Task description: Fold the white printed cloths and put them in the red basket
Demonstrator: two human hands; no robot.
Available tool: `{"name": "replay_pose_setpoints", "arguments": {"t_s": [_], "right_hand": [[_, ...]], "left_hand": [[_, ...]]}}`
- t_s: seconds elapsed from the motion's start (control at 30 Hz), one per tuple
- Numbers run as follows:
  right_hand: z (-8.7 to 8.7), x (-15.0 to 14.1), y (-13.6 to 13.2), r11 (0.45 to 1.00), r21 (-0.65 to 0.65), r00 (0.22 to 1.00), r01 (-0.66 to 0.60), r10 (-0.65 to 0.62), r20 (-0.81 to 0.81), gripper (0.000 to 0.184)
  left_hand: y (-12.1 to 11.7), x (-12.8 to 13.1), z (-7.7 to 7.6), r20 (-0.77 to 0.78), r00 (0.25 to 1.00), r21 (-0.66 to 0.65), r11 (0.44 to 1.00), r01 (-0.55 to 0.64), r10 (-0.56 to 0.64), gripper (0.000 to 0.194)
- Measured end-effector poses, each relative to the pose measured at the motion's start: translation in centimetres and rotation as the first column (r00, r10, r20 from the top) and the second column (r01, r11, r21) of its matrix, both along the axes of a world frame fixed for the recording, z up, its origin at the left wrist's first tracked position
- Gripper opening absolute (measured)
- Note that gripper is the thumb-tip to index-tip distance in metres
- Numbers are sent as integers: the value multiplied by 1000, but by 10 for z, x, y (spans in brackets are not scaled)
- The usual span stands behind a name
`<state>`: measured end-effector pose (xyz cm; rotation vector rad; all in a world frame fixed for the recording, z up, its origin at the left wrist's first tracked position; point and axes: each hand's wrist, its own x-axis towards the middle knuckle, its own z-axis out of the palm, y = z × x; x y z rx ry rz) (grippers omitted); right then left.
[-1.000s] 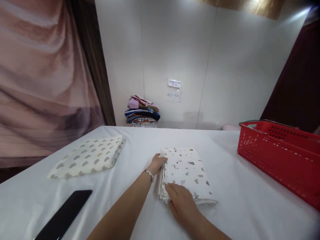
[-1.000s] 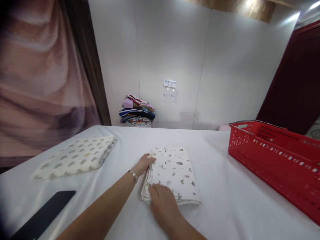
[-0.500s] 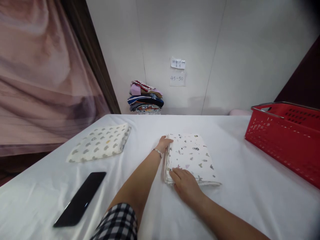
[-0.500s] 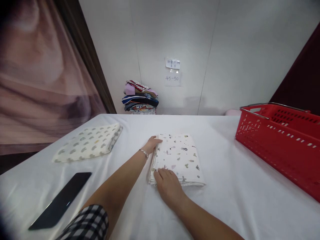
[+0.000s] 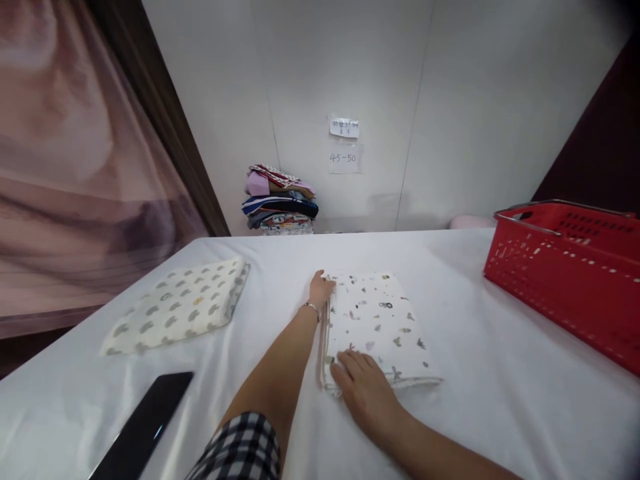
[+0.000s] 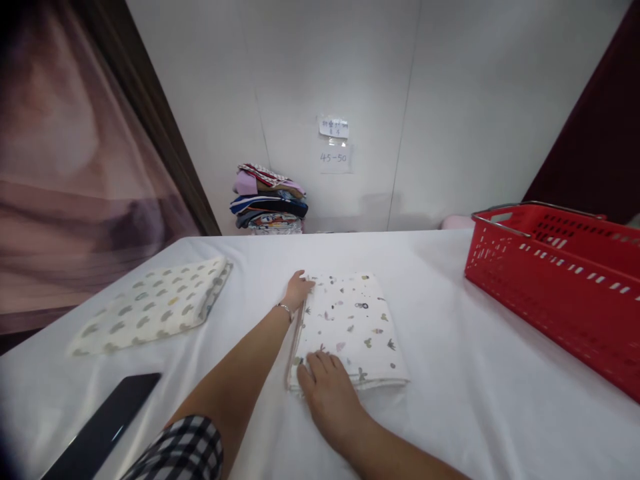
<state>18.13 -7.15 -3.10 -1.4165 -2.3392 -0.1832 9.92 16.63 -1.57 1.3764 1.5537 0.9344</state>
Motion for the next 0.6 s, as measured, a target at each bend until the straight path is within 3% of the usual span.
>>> {"name": "replay_pose_setpoints", "arguments": {"t_s": [0.1,0.23,0.37,0.43,0.5,0.6], "right_hand": [[1,-1,-1,1000,-8,1000,-2,3,3,30],[4,-1,-4,999,-35,1000,-10,11,22,33],[6,-1,-5,1000,-24,999,-2,3,42,36],[7,-1,-5,1000,-22,999,1,0,46,35],[8,-2,-5,999,-42,999,-3,5,54,37],[10,-4,-9,995,-99,999,-3,8,51,45]], "left_hand": [[0,2,1,-109,994,51,998,31,-26,59],[-6,1,17,-248,967,104,991,80,-52,61],[-39,4,28,-367,920,239,941,239,-140,55],[-64,6,23,-496,838,292,866,407,-226,53],[-85,5,13,-634,718,249,803,541,-287,54],[-101,2,0,-711,639,177,804,568,-295,53]]}}
